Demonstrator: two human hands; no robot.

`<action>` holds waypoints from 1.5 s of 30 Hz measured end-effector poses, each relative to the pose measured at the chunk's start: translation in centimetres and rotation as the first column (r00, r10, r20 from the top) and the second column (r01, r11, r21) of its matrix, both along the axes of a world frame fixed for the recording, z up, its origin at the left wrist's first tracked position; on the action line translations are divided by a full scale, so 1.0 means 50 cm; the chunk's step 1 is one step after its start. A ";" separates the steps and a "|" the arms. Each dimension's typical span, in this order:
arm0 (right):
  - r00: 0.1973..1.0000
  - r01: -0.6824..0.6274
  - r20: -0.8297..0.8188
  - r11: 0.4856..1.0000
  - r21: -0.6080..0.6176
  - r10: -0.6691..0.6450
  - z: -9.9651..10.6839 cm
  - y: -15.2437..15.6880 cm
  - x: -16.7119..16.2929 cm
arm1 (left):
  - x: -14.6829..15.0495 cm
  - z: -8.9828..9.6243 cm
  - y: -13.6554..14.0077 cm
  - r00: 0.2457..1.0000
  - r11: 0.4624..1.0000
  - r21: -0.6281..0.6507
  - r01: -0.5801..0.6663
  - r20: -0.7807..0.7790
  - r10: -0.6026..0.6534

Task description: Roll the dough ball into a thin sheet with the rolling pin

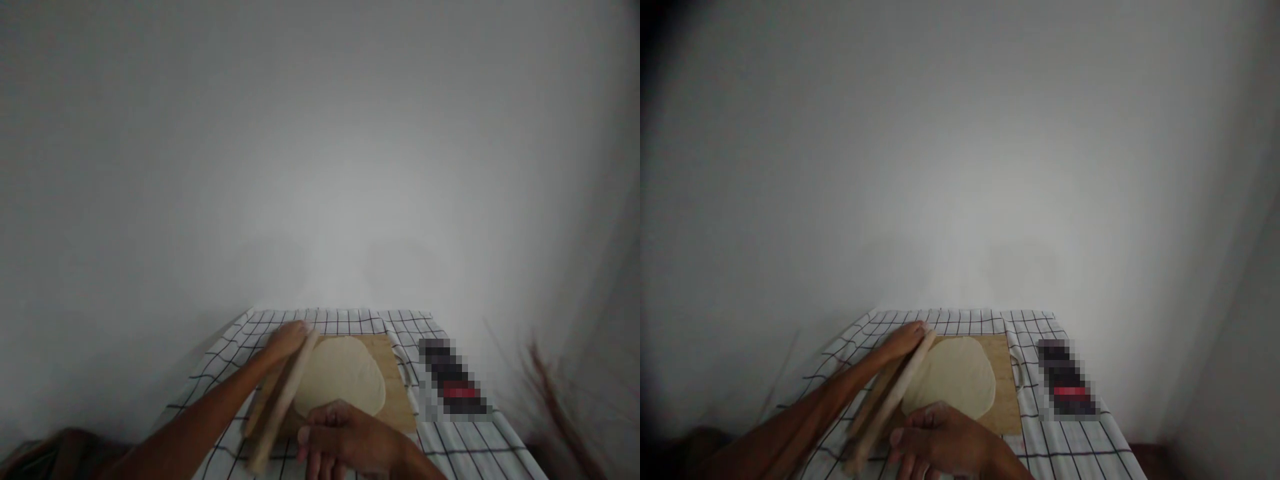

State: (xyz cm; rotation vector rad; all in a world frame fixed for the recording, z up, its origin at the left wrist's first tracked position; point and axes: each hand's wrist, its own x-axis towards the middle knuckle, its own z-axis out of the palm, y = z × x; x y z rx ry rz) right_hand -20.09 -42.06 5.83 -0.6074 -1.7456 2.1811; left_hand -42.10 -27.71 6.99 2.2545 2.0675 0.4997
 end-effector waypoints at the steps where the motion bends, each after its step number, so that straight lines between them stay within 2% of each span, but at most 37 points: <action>1: 1.000 -0.009 -0.022 1.000 -0.003 0.009 0.000 0.001 0.001 | -0.008 0.006 -0.009 0.998 0.998 0.012 -0.054 0.010 0.054; 4: 0.998 -0.033 -0.061 0.999 0.002 0.033 -0.001 0.001 0.003 | -0.020 0.015 -0.040 0.993 0.992 0.043 -0.116 0.019 0.115; 9: 0.998 -0.053 -0.045 0.999 0.010 0.053 0.003 0.008 0.003 | -0.022 0.026 -0.073 0.985 0.997 -0.064 -0.037 0.169 0.047; 11: 0.998 0.018 -0.062 0.999 0.050 -0.014 0.007 0.019 0.009 | -0.025 0.042 -0.076 0.975 0.996 -0.085 -0.016 0.220 0.034; 13: 0.979 0.190 -0.103 0.973 0.132 -0.177 0.015 0.033 0.023 | -0.025 0.068 -0.082 0.966 0.995 -0.102 0.014 0.260 0.013; 14: 0.951 0.301 -0.130 0.935 0.187 -0.281 0.023 0.040 0.034 | -0.021 0.082 -0.087 0.944 0.992 -0.120 0.047 0.329 -0.005; 15: 0.910 0.413 -0.159 0.876 0.250 -0.383 0.032 0.046 0.047 | -0.012 0.098 -0.095 0.901 0.986 -0.140 0.089 0.433 -0.020; 16: 0.860 0.510 -0.186 0.799 0.319 -0.475 0.043 0.050 0.063 | 0.000 0.113 -0.104 0.827 0.979 -0.149 0.140 0.561 -0.033; 17: 0.816 0.574 -0.209 0.713 0.401 -0.539 0.054 0.054 0.079 | 0.018 0.126 -0.113 0.712 0.968 -0.149 0.200 0.701 -0.039; 19: 0.760 0.599 -0.220 0.527 0.603 -0.612 0.076 0.062 0.115 | 0.063 0.149 -0.129 0.478 0.964 -0.070 0.257 0.876 -0.064; 20: 0.715 0.595 -0.218 0.415 0.688 -0.664 0.084 0.066 0.132 | 0.089 0.158 -0.134 0.394 0.965 -0.029 0.261 0.916 -0.079; 21: 0.670 0.572 -0.200 0.325 0.753 -0.715 0.090 0.071 0.149 | 0.115 0.163 -0.135 0.322 0.966 -0.001 0.258 0.943 -0.085; 23: 0.658 0.473 -0.110 0.295 0.830 -0.745 0.094 0.083 0.179 | 0.163 0.166 -0.128 0.204 0.969 0.046 0.243 0.974 -0.097; 24: 0.668 0.420 -0.059 0.311 0.853 -0.742 0.093 0.090 0.193 | 0.183 0.163 -0.120 0.169 0.971 0.062 0.230 0.980 -0.103; 25: 0.684 0.373 -0.012 0.336 0.865 -0.730 0.090 0.096 0.207 | 0.200 0.158 -0.109 0.179 0.973 0.074 0.217 0.977 -0.114; 26: 0.696 0.334 0.032 0.363 0.870 -0.718 0.087 0.102 0.219 | 0.213 0.150 -0.096 0.230 0.975 0.077 0.208 0.965 -0.125; 29: 0.695 0.240 0.199 0.483 0.842 -0.691 0.073 0.113 0.249 | 0.236 0.115 -0.056 0.479 0.979 0.051 0.196 0.867 -0.141; 31: 0.678 0.157 0.331 0.570 0.807 -0.656 0.062 0.116 0.261 | 0.244 0.088 -0.037 0.596 0.981 0.031 0.193 0.790 -0.143; 33: 0.658 0.087 0.400 0.592 0.801 -0.638 0.051 0.117 0.266 | 0.253 0.060 -0.030 0.676 0.981 0.049 0.189 0.718 -0.166; 37: 0.625 0.022 0.386 0.509 0.861 -0.678 0.038 0.119 0.256 | 0.289 0.006 -0.049 0.794 0.958 0.146 0.246 0.537 -0.285; 40: 0.631 -0.036 0.363 0.441 0.897 -0.686 0.036 0.119 0.248 | 0.323 -0.027 -0.058 0.881 0.896 0.216 0.387 0.199 -0.429; 42: 0.624 -0.078 0.357 0.399 0.914 -0.695 0.036 0.119 0.248 | 0.341 -0.041 -0.049 0.885 0.862 0.223 0.455 -0.007 -0.465; 45: 0.565 -0.136 0.341 0.323 0.937 -0.752 0.032 0.120 0.256 | 0.361 -0.049 -0.014 0.872 0.850 0.198 0.488 -0.076 -0.483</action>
